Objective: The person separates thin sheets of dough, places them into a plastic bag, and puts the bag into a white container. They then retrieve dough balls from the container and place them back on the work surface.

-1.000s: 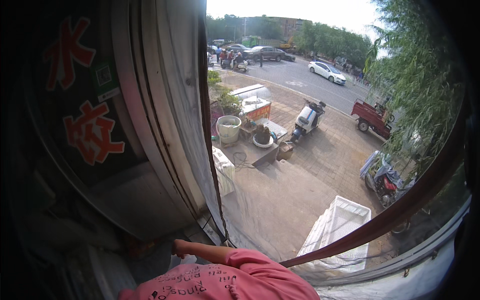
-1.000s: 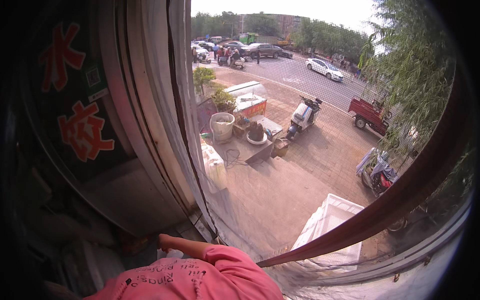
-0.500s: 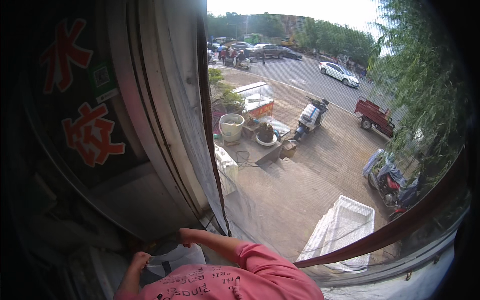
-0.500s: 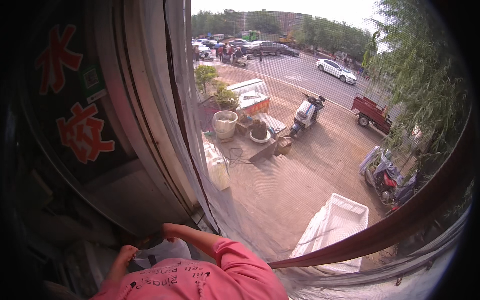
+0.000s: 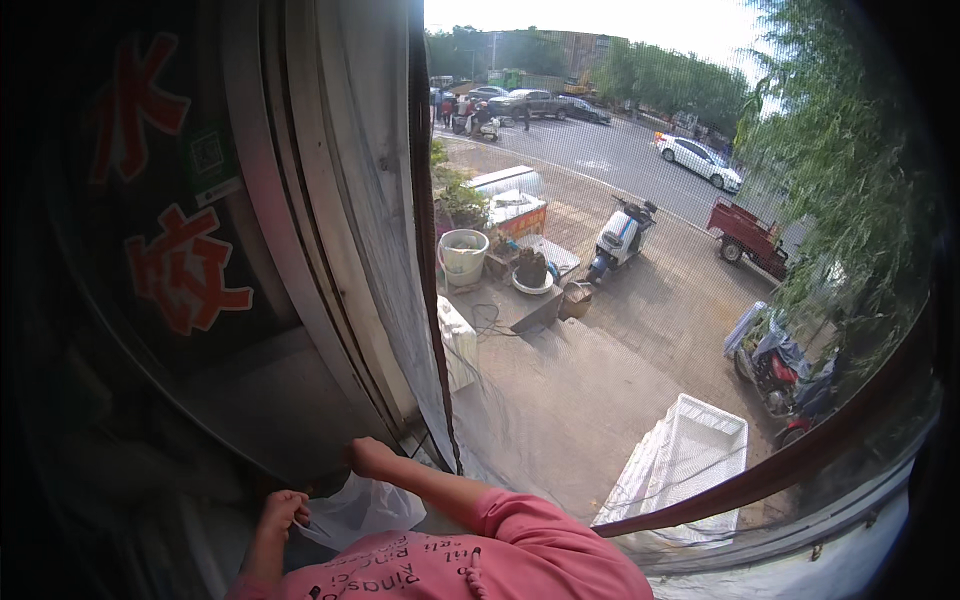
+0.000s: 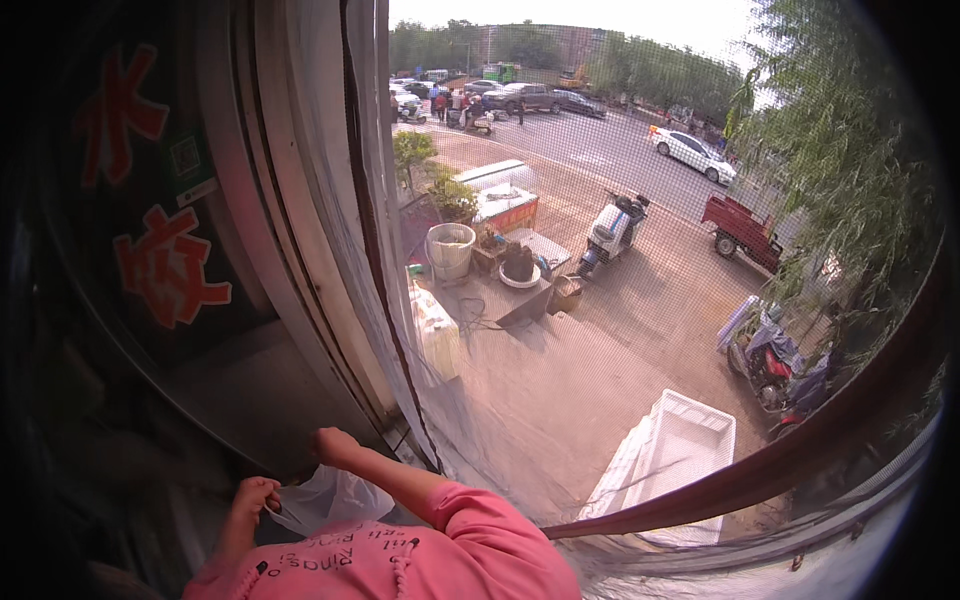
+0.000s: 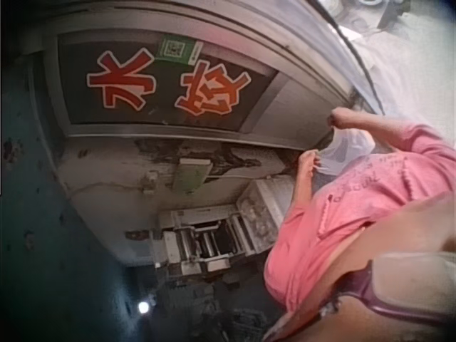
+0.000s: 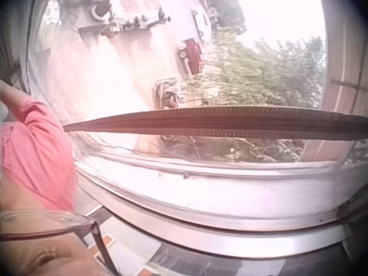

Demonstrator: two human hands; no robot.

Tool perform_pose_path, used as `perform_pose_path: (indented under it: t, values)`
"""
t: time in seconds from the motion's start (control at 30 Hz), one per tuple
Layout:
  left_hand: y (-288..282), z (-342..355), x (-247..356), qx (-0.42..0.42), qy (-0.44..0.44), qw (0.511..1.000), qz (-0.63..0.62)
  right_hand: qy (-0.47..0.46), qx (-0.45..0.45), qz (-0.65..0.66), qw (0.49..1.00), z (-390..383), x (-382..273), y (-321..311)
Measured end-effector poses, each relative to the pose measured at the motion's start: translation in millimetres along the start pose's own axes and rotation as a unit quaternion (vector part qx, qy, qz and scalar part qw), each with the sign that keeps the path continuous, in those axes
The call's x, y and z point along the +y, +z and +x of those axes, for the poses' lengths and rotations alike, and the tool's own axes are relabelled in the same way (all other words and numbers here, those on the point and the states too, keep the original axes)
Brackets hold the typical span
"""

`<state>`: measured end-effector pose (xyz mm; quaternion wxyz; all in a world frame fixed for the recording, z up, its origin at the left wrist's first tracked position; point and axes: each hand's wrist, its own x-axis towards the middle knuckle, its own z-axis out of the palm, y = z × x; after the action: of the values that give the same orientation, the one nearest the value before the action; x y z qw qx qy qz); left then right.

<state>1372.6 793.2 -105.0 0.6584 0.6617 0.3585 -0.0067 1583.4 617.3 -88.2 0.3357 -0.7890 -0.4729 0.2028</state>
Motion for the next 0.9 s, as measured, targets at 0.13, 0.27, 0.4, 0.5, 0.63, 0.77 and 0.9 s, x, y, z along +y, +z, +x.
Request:
perform_pose_path:
  t: [0.13,0.27,0.4,0.5,0.63,0.77,0.9]
  values:
    - [45.5,-57.4,108.8,0.297,0.420,0.858,-0.006,-0.253,0.288,0.046,0.923,-24.6,-73.1,-74.5]
    - [57.2,-16.1,28.9,0.066,-0.094,0.991,0.068,-0.054,0.141,0.024,0.988,-12.5,67.0,47.7]
    - [17.3,-7.8,-87.3,-0.157,-0.137,0.977,-0.046,0.026,-0.048,0.035,0.998,-59.2,122.6,110.2]
    - [31.3,2.3,-4.7,-0.012,-0.057,0.997,-0.043,0.054,-0.064,0.044,0.996,-32.0,56.0,34.4]
    - [45.8,-27.5,96.1,0.316,0.454,0.832,0.033,-0.164,0.229,0.052,0.958,-49.2,-47.8,-63.4]
    - [14.4,3.0,-37.9,0.018,-0.026,0.998,0.051,-0.028,0.014,0.053,0.998,-43.0,67.2,19.3]
    - [32.9,8.1,-31.8,-0.073,-0.179,0.978,-0.077,0.106,-0.156,0.028,0.982,-34.1,89.4,44.2]
